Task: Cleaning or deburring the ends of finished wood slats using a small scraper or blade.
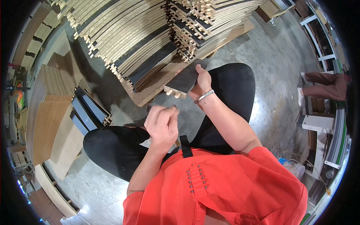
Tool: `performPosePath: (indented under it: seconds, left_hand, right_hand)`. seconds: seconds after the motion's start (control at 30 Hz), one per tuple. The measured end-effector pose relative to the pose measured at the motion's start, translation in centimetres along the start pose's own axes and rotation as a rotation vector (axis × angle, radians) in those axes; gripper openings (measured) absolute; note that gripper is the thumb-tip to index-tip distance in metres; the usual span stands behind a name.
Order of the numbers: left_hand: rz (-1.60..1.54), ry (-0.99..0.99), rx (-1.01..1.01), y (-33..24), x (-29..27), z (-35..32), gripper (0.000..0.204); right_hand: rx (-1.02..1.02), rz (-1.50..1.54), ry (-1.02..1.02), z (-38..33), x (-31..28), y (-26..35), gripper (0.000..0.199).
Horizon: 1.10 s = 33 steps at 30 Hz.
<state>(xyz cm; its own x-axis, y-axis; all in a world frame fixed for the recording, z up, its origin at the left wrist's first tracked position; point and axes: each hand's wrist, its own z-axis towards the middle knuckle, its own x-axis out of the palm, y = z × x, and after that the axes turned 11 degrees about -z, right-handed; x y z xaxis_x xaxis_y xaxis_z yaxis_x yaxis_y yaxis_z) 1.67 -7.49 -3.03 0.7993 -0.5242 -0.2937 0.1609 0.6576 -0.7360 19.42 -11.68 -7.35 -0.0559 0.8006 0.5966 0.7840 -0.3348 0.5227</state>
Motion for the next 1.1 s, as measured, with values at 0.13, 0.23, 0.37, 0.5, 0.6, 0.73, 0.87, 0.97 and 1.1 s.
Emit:
performPosePath:
  seconds: [0.13,0.23,0.37,0.5,0.6,0.73,0.87,0.97,1.1]
  left_hand:
    - [-0.093,0.05,-0.015,-0.3,-0.2,0.2,0.015]
    - [-0.095,-0.063,-0.113,-0.1,-0.3,0.5,0.018]
    - [-0.254,0.098,0.004,-0.6,-0.2,0.2,0.017]
    - [-0.288,0.07,-0.218,-2.3,-2.6,1.1,0.02]
    - [-0.229,0.118,-0.205,-2.0,-3.7,3.1,0.017]
    - [-0.238,0.459,-0.414,-1.1,-3.2,3.9,0.015]
    - [-0.309,0.452,-0.607,1.5,-3.4,2.5,0.015]
    - [-0.373,0.432,-0.687,1.8,-4.9,2.3,0.015]
    - [-0.714,0.187,-1.019,0.8,-10.2,2.8,0.013]
  right_hand:
    - [0.002,-0.008,0.017,0.4,-0.4,0.0,0.045]
    - [0.005,0.022,0.032,0.5,-0.4,0.0,0.045]
    - [0.043,-0.037,0.038,-0.4,0.4,0.3,0.044]
    - [-0.057,-0.111,0.014,0.7,-0.3,-1.0,0.04]
    - [-0.134,-0.202,-0.064,0.0,0.3,-1.4,0.037]
    - [-0.163,-0.362,0.099,-2.2,1.1,-1.6,0.036]
    - [-0.073,-0.201,0.306,-4.0,2.2,-2.3,0.032]
    - [0.01,-0.253,0.559,-4.3,2.7,-2.5,0.055]
    - [0.05,-0.338,0.778,-5.5,3.6,-3.2,0.067]
